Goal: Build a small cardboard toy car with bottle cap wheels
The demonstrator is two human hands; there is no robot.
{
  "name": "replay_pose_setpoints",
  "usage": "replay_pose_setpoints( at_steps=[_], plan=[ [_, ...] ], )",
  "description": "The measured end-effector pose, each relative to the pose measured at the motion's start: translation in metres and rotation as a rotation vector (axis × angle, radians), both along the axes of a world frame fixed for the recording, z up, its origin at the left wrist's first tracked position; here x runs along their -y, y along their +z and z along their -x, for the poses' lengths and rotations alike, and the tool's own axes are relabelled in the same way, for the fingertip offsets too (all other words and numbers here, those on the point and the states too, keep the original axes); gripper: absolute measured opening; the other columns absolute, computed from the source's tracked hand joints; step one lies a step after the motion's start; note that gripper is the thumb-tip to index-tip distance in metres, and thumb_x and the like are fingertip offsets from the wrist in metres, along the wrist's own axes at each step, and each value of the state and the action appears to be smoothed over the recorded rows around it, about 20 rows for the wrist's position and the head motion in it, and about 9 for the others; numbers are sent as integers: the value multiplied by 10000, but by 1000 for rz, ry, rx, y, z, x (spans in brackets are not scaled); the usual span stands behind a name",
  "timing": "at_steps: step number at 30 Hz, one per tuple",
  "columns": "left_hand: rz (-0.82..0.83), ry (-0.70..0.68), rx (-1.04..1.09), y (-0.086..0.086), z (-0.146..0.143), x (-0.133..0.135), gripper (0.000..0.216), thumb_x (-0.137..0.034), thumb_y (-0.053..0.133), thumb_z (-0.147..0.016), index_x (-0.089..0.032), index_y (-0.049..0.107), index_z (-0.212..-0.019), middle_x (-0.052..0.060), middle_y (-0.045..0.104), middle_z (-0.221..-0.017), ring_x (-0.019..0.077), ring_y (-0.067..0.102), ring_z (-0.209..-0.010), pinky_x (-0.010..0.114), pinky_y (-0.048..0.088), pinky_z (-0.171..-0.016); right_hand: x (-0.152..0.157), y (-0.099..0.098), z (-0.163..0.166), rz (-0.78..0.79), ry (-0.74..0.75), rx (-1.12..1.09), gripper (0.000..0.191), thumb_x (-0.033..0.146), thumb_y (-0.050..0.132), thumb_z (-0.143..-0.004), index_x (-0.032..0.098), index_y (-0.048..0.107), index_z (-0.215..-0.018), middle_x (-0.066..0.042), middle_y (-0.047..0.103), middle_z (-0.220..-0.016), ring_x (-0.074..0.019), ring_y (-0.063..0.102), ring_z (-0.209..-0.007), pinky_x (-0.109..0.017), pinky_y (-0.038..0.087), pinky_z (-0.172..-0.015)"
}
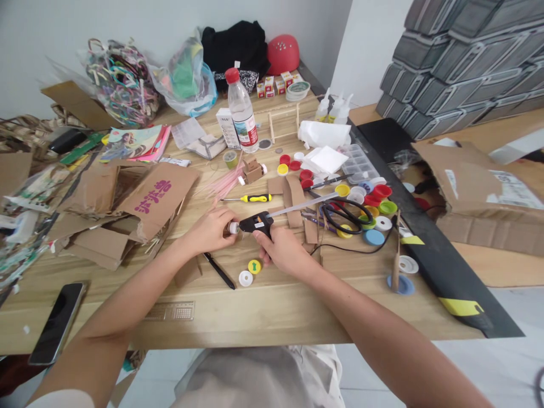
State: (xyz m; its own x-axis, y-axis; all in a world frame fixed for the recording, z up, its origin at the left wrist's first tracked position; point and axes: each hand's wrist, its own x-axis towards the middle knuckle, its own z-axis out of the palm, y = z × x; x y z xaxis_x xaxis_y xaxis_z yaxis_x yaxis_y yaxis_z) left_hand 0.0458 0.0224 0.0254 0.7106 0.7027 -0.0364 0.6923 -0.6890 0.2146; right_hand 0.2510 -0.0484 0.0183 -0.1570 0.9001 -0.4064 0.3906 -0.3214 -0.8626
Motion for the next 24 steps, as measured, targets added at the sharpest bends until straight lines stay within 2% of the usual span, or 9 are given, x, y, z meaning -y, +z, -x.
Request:
replay_pose_setpoints(
  at_steps=[6,12,24],
  plan=[
    [17,21,-24,3,-2,1,209,-195,624,-808,-191,676,-1010,90,740,-967,282,710,-957,591,425,-1162,0,8,1,27,15,48,507,278,521,-1015,247,502,-509,9,600,-455,-138,587,-450,-250,495,-591],
    [13,12,-32,4,-2,1,194,-183,627,-801,-195,667,-991,86,739,-954,278,712,-955,559,469,-1133,3,9,2,62,-10,13,432,244,533,-1006,251,479,-577,24,619,-488,-125,567,-436,-238,476,-520],
    [-1,2,-21,1,0,-1,185,-200,631,-801,-213,659,-984,74,742,-961,286,714,-957,614,419,-1167,3,1,-2,-10,18,20,450,335,560,-996,247,512,-558,7,635,-486,-134,598,-454,-239,499,-545]
  ],
)
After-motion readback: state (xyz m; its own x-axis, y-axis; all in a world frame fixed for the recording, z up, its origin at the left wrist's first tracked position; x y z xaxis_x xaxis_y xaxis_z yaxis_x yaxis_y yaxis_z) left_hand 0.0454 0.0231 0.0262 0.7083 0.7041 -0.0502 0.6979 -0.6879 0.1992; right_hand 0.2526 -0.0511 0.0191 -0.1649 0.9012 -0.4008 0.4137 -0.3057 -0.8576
